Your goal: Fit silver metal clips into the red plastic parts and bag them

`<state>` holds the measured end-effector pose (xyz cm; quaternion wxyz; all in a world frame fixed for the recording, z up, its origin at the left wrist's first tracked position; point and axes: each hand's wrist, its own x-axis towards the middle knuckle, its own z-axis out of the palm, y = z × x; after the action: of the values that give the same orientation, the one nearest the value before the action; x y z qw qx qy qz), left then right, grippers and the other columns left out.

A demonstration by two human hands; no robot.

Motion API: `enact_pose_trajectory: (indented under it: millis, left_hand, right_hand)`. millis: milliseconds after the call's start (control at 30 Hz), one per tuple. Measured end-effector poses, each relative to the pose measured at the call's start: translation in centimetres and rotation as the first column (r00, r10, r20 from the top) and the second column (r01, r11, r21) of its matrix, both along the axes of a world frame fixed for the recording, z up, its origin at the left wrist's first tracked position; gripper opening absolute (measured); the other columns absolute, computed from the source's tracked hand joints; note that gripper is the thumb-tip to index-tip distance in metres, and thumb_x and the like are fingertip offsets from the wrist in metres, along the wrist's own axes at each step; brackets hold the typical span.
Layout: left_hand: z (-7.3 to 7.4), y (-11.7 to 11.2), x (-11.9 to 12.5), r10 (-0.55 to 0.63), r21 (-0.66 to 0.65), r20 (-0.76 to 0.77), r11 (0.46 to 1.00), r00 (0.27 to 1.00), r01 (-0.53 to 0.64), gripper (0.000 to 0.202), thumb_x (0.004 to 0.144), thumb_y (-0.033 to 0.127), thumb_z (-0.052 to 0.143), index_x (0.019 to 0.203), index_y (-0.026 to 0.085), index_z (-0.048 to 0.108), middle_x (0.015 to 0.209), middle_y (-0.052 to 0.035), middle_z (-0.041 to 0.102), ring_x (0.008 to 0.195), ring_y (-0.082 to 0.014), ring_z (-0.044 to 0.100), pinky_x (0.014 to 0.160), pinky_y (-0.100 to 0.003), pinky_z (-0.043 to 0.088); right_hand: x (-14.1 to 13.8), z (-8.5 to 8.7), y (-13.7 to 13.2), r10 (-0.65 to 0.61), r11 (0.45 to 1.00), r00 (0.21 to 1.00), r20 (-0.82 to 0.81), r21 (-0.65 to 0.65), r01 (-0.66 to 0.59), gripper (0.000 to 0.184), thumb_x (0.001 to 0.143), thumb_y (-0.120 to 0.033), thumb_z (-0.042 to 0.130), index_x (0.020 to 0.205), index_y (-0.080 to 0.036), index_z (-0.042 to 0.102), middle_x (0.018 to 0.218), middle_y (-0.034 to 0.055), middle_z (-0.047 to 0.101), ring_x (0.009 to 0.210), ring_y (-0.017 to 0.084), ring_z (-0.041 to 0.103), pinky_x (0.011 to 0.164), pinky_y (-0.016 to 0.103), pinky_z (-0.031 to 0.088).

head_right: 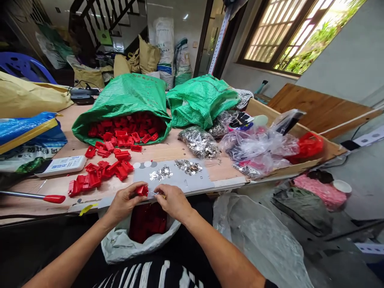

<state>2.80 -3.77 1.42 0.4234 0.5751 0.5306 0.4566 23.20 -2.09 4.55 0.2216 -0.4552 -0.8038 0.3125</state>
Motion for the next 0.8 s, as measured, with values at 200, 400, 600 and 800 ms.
enact_pose_trajectory:
  millis: [200,400,600,800]
  left_hand:
    - [-1.1,0.3,-0.6,-0.079,0.071,-0.170,0.993,0.982,0.092,0.038,0.073,0.022,0.068,0.111,0.026,0.068,0.104,-0.0030,0.073,0.093,-0.0208,0.067,0.087,-0.031,0.049]
    - [-1.4,0.3,-0.7,-0.098,0.096,-0.250,0.987,0.963,0.125,0.036,0.076,0.022,0.066,0.112,0.024,0.066,0.104,-0.0032,0.072,0.093,-0.0189,0.067,0.086,-0.030,0.050]
    - [-1.2,0.2,-0.8,-0.108,0.077,-0.262,0.988,0.959,0.133,0.033,0.078,0.024,0.066,0.110,0.023,0.065,0.101,-0.0031,0.072,0.088,-0.0179,0.067,0.082,-0.027,0.049]
    - [-1.1,0.2,-0.7,-0.119,0.045,-0.253,0.990,0.960,0.134,0.032,0.077,0.023,0.066,0.109,0.023,0.064,0.099,-0.0024,0.072,0.087,-0.0176,0.066,0.080,-0.027,0.049]
  right_hand:
    - [-0.5,-0.8,0.5,0.076,0.994,0.996,0.051,0.079,-0.080,0.015,0.084,-0.014,0.059,0.095,-0.020,0.067,0.089,0.0035,0.066,0.084,0.015,0.060,0.078,0.025,0.044]
    - [-0.6,-1.0,0.6,0.092,0.992,0.992,0.083,0.084,-0.098,0.016,0.085,-0.013,0.057,0.096,-0.020,0.066,0.091,0.0031,0.065,0.087,0.015,0.061,0.080,0.025,0.045]
    - [-0.8,-0.6,0.4,0.072,0.995,0.986,0.148,0.059,-0.082,0.015,0.087,-0.015,0.055,0.096,-0.020,0.066,0.091,0.0029,0.064,0.088,0.015,0.061,0.079,0.024,0.045]
    - [-2.2,0.4,-0.5,0.001,1.000,0.955,0.296,0.022,-0.008,0.013,0.089,-0.018,0.052,0.093,-0.021,0.064,0.091,0.0032,0.063,0.086,0.017,0.061,0.076,0.025,0.044]
